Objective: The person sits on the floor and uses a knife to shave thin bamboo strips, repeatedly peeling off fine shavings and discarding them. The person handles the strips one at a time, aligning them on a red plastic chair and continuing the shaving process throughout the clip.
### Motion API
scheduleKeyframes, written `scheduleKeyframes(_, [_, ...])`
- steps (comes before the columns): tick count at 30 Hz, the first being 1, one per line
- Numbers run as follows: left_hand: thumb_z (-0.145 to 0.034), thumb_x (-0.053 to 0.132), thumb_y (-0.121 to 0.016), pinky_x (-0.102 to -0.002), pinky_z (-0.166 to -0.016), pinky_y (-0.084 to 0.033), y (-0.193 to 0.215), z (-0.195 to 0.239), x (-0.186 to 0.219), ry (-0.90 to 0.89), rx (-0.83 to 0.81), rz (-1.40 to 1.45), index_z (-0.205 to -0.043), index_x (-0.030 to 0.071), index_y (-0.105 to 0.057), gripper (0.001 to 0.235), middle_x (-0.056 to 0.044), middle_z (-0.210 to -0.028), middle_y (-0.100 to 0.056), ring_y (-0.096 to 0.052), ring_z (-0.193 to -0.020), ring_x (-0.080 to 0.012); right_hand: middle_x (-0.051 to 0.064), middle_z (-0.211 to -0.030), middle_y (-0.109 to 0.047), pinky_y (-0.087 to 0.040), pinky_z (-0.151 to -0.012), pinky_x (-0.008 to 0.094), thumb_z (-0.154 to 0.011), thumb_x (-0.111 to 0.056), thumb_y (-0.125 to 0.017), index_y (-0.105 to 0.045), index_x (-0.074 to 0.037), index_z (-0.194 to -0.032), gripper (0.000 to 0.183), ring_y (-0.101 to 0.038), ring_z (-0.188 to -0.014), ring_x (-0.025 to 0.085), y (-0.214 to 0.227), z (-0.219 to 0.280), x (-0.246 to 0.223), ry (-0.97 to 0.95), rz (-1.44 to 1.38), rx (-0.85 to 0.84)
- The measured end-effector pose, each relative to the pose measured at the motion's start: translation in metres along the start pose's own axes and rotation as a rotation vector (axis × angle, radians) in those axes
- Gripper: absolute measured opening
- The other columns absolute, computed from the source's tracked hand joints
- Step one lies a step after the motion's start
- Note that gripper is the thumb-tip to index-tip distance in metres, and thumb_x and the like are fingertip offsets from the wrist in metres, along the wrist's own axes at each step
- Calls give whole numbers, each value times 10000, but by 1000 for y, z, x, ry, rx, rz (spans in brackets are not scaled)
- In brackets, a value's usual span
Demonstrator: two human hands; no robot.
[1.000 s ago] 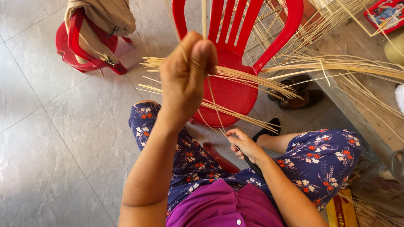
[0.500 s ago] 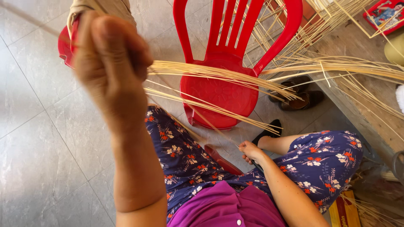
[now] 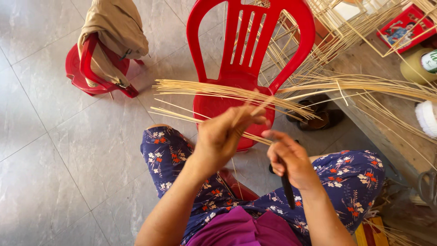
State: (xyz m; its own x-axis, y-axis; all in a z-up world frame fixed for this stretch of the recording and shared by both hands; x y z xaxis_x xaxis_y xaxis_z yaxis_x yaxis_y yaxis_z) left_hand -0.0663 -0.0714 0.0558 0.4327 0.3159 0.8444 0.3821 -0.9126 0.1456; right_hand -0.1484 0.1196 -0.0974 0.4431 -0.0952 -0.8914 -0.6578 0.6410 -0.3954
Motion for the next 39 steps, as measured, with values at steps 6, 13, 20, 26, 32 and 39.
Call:
scheduleKeyframes(6, [-1041, 26, -632, -300, -879, -631, -36, 15, -1, 1, -120, -2, -1343, 48, -613, 303, -96, -1168, -761, -775, -1085, -212, 99, -794, -561, -393, -473, 224, -1106, -274, -575, -409, -110, -1576, 525, -437, -550, 87, -66, 51, -109, 411, -178, -114])
scheduleKeyframes(13, [-1033, 35, -655, -305, -873, -636, -44, 25, -9, 35, -130, 37, -1326, 61, -627, 295, -103, -1184, -759, -778, -1083, -229, 125, -805, -578, -411, -485, 232, -1088, -267, -617, -375, -128, -1605, 588, -448, -558, 96, -82, 57, -108, 390, -154, -162])
scheduleKeyframes(20, [-1034, 22, -645, -310, -889, -632, -41, 28, -12, 55, -127, 64, -1323, 54, -635, 291, -112, -1185, -755, -774, -1090, -236, 131, -824, -586, -415, -494, 231, -1094, -243, -604, -381, -131, -1607, 571, -460, -573, 102, -79, 56, -99, 406, -168, -195])
scheduleKeyframes(26, [-1024, 32, -656, -308, -857, -625, -38, 27, -7, 59, -117, 61, -1292, 44, -643, 268, -111, -1156, -756, -775, -1057, -232, 131, -835, -583, -402, -522, 230, -1111, -224, -606, -439, -62, -1583, 526, -458, -597, 102, -76, 53, -94, 413, -80, -150])
scheduleKeyframes(32, [-1053, 64, -644, -282, -789, -614, -35, 26, 1, 62, -99, 124, -1243, 55, -670, 192, -78, -1056, -770, -788, -946, -188, 114, -814, -583, -414, -496, 228, -1092, -251, -601, -417, -63, -1588, 561, -456, -577, 83, -84, 52, -87, 355, -188, -177])
scheduleKeyframes(39, [-1054, 85, -627, -267, -745, -603, -43, 27, -11, 132, -123, 141, -1199, 56, -692, 161, -76, -1021, -776, -777, -892, -171, 122, -800, -602, -400, -479, 215, -1099, -235, -621, -395, -90, -1608, 576, -466, -561, 91, -81, 56, -98, 453, -163, -214])
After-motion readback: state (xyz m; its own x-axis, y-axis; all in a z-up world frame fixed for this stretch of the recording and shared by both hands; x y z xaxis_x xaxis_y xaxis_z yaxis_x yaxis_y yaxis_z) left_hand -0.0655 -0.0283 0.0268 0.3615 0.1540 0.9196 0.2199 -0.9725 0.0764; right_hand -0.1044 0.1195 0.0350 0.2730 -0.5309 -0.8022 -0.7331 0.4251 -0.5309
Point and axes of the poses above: each hand's wrist, its own z-axis away from the middle knuckle, its own y-axis out of the back of the hand, x = y × z, the point moved 7 cm from there along -z, towards the middle knuckle
